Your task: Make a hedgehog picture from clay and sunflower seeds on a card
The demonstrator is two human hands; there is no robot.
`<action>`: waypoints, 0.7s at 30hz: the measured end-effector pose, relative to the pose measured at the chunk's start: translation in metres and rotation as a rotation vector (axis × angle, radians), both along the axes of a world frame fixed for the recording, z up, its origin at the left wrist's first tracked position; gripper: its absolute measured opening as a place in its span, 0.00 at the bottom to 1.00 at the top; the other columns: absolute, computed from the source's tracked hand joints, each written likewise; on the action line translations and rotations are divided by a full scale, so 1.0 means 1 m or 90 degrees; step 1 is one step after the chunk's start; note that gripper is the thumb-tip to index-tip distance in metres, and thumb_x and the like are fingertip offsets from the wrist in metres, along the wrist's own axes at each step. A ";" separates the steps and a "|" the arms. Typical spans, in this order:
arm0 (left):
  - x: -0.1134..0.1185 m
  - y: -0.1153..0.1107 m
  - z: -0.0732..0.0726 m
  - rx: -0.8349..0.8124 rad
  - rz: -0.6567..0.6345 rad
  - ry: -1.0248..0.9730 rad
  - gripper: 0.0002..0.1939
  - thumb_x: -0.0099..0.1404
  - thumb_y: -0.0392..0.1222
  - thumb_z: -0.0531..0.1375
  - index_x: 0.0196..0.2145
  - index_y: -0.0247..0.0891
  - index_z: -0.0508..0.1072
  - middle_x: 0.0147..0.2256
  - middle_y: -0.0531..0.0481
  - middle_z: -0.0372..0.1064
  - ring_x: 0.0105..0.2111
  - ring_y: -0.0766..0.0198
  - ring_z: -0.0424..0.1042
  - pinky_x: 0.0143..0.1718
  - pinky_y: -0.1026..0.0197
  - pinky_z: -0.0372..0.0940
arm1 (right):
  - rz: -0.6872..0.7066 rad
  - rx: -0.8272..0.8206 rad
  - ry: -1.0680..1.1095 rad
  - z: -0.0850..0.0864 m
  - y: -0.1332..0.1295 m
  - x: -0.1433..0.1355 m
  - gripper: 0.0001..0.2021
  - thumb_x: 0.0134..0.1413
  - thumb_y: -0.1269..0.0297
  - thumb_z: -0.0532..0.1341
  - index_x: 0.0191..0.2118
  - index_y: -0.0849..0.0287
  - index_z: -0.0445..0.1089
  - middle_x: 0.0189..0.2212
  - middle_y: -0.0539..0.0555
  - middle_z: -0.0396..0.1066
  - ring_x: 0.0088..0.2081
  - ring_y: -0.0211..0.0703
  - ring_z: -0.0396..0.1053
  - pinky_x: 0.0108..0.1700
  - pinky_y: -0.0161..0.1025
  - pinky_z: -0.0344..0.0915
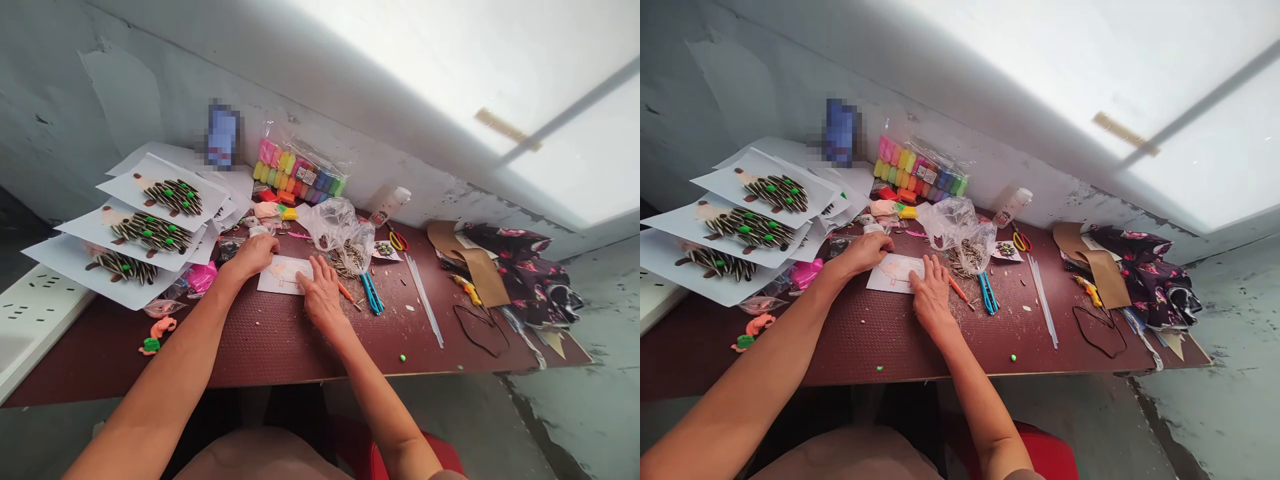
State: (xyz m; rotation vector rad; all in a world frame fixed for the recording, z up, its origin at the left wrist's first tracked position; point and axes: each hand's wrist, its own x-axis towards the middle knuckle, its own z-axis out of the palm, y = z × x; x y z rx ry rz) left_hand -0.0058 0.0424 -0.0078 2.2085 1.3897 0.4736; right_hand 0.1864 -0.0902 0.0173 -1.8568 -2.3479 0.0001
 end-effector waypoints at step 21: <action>0.005 -0.006 0.010 -0.009 0.011 0.105 0.17 0.63 0.29 0.54 0.42 0.38 0.80 0.46 0.40 0.78 0.47 0.50 0.75 0.43 0.57 0.67 | -0.026 -0.091 -0.015 0.010 -0.012 -0.003 0.24 0.66 0.75 0.55 0.61 0.45 0.73 0.72 0.59 0.54 0.72 0.58 0.48 0.68 0.58 0.49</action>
